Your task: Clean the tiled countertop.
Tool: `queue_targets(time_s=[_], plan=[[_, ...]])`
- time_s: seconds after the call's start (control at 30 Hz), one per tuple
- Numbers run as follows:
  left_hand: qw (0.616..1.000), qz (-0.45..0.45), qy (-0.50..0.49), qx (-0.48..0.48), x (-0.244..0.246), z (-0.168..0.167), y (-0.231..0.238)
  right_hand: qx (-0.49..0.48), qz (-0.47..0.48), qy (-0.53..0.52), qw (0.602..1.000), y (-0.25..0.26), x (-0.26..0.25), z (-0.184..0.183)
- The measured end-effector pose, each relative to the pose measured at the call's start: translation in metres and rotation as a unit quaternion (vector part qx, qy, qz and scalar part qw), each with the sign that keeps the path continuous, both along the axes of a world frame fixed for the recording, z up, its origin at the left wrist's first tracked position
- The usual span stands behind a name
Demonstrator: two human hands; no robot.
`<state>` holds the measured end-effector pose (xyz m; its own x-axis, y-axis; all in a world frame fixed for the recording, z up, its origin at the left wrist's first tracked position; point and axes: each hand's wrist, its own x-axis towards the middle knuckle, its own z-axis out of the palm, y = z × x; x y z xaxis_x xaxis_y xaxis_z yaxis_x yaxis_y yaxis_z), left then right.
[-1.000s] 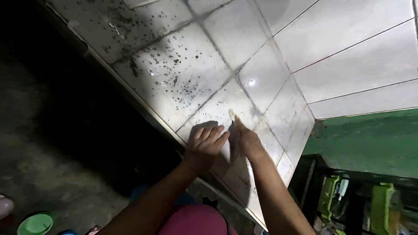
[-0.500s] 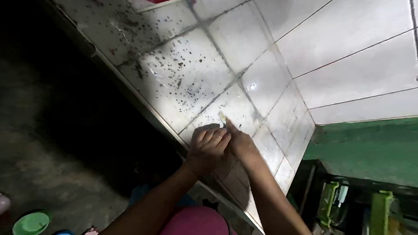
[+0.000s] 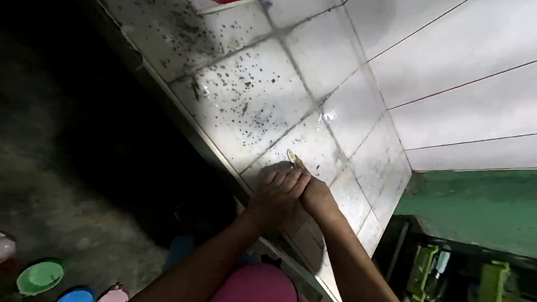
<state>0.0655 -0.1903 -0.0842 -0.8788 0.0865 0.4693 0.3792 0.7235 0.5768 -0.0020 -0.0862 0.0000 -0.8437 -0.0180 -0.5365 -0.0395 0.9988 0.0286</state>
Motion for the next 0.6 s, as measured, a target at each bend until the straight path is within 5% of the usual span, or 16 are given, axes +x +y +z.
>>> queue_targets(time_s=[0.2,0.43,0.6], plan=[[1.0,-0.004,0.021,0.017,0.001,-0.007,0.0,0.044,0.006,0.027,0.999,-0.006,-0.094,-0.004],[1.0,-0.021,-0.018,0.007,0.0,0.002,-0.003,0.012,-0.007,0.014,1.0,-0.002,0.014,0.002],[1.0,0.013,-0.013,-0.007,0.0,0.002,0.0,0.019,0.049,0.024,0.998,-0.004,-0.044,0.0]])
